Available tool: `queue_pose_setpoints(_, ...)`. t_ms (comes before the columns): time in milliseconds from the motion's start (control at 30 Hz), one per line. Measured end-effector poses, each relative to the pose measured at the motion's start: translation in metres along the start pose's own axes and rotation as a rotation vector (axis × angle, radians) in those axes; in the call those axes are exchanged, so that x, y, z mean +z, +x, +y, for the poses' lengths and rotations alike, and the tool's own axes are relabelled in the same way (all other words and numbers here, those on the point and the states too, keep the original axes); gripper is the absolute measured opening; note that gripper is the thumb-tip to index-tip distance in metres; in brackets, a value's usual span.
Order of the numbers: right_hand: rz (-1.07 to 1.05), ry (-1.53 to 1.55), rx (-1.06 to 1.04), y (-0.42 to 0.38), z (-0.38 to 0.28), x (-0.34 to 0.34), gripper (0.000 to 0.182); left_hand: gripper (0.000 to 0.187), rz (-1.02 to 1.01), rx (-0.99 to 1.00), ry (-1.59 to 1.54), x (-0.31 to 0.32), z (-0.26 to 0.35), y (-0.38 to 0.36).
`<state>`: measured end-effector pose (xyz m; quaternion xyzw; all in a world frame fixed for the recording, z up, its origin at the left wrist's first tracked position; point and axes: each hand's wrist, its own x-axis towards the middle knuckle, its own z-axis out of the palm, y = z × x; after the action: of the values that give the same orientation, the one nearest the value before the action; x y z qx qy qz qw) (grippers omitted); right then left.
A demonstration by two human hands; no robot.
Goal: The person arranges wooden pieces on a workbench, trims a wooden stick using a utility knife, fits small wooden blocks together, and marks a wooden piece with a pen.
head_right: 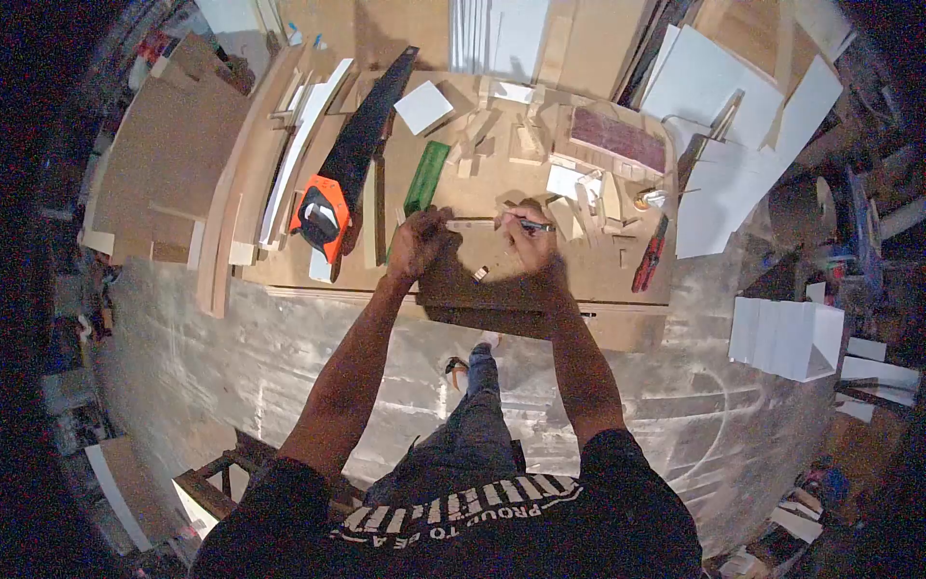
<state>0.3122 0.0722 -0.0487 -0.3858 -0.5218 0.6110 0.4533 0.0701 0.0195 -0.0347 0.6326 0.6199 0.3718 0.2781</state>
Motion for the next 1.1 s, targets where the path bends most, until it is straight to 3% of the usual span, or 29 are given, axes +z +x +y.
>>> queue_pose_setpoints(200,0.039,-0.006,0.079,0.001,0.002,0.012,0.008,0.056,0.091,0.196,0.274,0.015,0.023,-0.009)
queue_pose_setpoints(233,0.048,-0.046,-0.008,0.003,0.015,0.011,0.008,0.059,0.112,0.239,0.354,0.017,0.031,-0.008)
queue_pose_setpoints(300,0.063,-0.124,-0.182,0.008,0.044,0.010,0.009,0.045,0.144,0.237,0.226,0.025,0.025,-0.004)
queue_pose_setpoints(367,0.058,-0.186,-0.217,0.009,0.049,0.010,0.009,0.037,0.142,0.315,0.215,0.038,-0.005,0.000)
queue_pose_setpoints(467,0.053,-0.212,-0.195,0.007,0.053,0.009,0.010,0.028,0.107,0.211,0.197,0.034,0.008,0.001)
queue_pose_setpoints(600,0.064,-0.154,-0.167,0.006,0.051,0.011,0.012,0.025,0.118,0.194,0.202,0.036,0.005,0.002)
queue_pose_setpoints(700,0.042,-0.375,-0.170,0.001,0.032,0.011,0.015,0.027,0.136,0.187,0.199,0.040,-0.003,0.003)
queue_pose_setpoints(1000,0.031,-0.437,-0.372,0.004,0.037,0.015,0.013,0.031,0.133,0.226,0.215,0.046,-0.015,0.006)
queue_pose_setpoints(1100,0.014,-0.400,-0.228,0.003,0.039,0.014,0.012,0.024,0.106,0.197,0.196,0.044,-0.012,0.005)
